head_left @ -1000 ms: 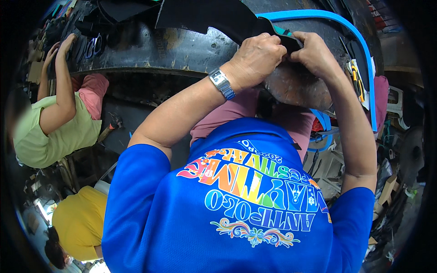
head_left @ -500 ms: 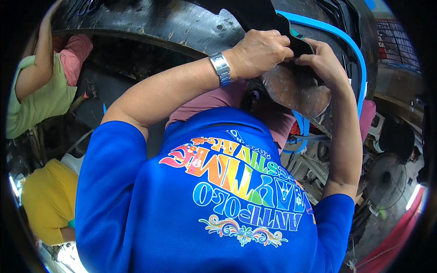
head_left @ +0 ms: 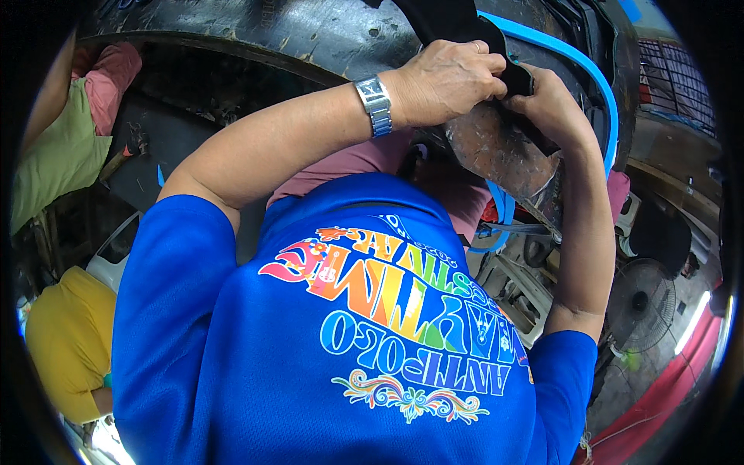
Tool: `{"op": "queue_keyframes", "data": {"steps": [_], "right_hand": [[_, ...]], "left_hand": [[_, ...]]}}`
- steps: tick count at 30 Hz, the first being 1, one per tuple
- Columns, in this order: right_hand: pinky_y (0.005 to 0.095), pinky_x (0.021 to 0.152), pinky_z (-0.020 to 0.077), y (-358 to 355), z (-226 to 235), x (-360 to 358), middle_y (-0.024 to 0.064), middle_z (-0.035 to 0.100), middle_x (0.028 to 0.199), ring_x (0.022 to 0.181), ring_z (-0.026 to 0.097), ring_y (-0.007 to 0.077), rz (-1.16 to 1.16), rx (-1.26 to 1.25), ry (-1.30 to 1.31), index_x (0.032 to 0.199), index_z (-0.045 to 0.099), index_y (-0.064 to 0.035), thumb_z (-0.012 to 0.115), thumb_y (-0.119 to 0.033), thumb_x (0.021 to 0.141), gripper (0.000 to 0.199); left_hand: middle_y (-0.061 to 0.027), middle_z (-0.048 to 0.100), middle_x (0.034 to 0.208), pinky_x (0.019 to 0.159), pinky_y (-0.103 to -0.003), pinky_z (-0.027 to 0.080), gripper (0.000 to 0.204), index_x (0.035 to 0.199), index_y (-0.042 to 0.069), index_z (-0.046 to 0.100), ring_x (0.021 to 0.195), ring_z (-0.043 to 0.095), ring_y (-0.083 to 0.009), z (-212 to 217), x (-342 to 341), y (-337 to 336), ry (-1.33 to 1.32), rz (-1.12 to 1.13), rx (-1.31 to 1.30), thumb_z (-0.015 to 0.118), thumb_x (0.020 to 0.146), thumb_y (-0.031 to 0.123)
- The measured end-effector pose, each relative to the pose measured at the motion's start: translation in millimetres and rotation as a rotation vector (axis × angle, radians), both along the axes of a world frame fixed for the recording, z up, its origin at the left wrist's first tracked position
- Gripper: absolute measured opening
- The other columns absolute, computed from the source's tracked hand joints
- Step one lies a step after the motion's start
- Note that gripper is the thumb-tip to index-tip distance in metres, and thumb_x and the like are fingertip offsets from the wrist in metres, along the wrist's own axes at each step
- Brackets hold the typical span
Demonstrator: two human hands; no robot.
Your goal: The person assembles a sandal by hand, using a blue plastic template to position and cut black foam and green insole material. They repeatedly align the template, trim the foam with scissors, and press the layers together on a workbench.
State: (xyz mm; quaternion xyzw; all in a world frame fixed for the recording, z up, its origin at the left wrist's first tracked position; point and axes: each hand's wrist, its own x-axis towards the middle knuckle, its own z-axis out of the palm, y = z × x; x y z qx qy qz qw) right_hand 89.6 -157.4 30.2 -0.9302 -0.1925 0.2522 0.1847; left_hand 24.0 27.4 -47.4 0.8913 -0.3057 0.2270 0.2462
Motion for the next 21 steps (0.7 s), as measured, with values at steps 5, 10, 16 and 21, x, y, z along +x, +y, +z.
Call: {"op": "queue_keyframes", "data": {"steps": [5, 10, 16, 21], "right_hand": [[0.037, 0.075, 0.0578, -5.2, -3.9, -1.6, 0.0182, 0.075, 0.09, 0.079, 0.074, 0.0243, -0.025, 0.022, -0.041, 0.113, 0.071, 0.0015, 0.074, -0.008, 0.081, 0.033], [0.0315, 0.073, 0.0591, -11.9, 7.7, 5.7, 0.012, 0.073, 0.089, 0.075, 0.072, 0.0174, -0.157, 0.137, 0.275, 0.114, 0.069, 0.0034, 0.077, -0.006, 0.078, 0.038], [0.0302, 0.07, 0.0583, -15.9, 4.2, 9.9, 0.0101, 0.072, 0.088, 0.071, 0.071, 0.0166, -0.175, 0.143, 0.309, 0.112, 0.069, 0.002, 0.08, -0.009, 0.073, 0.042], [0.0311, 0.075, 0.0581, -7.0, 5.9, 2.1, 0.0108, 0.072, 0.093, 0.076, 0.07, 0.0166, -0.138, 0.097, 0.299, 0.114, 0.067, 0.0017, 0.077, -0.006, 0.075, 0.041]], "left_hand": [[-0.0083, 0.065, 0.107, 0.093, -0.036, 0.055, 0.027, 0.11, 0.005, 0.073, 0.106, 0.064, -0.0267, -1.0, 4.1, -0.2, 0.033, -0.141, -0.086, 0.066, 0.084, 0.004], [-0.0069, 0.065, 0.111, 0.094, -0.035, 0.055, 0.029, 0.114, 0.008, 0.072, 0.108, 0.063, -0.0252, -2.1, 10.1, 4.2, 0.052, -0.198, -0.017, 0.064, 0.087, 0.005], [-0.0059, 0.064, 0.11, 0.094, -0.034, 0.054, 0.028, 0.116, 0.011, 0.073, 0.107, 0.061, -0.0229, -3.7, 10.5, 3.8, 0.073, -0.177, -0.044, 0.064, 0.089, 0.007], [-0.0059, 0.065, 0.11, 0.094, -0.035, 0.054, 0.03, 0.115, 0.01, 0.073, 0.106, 0.062, -0.0243, -2.6, 8.9, 5.8, 0.111, -0.175, -0.064, 0.065, 0.087, 0.005]]}}
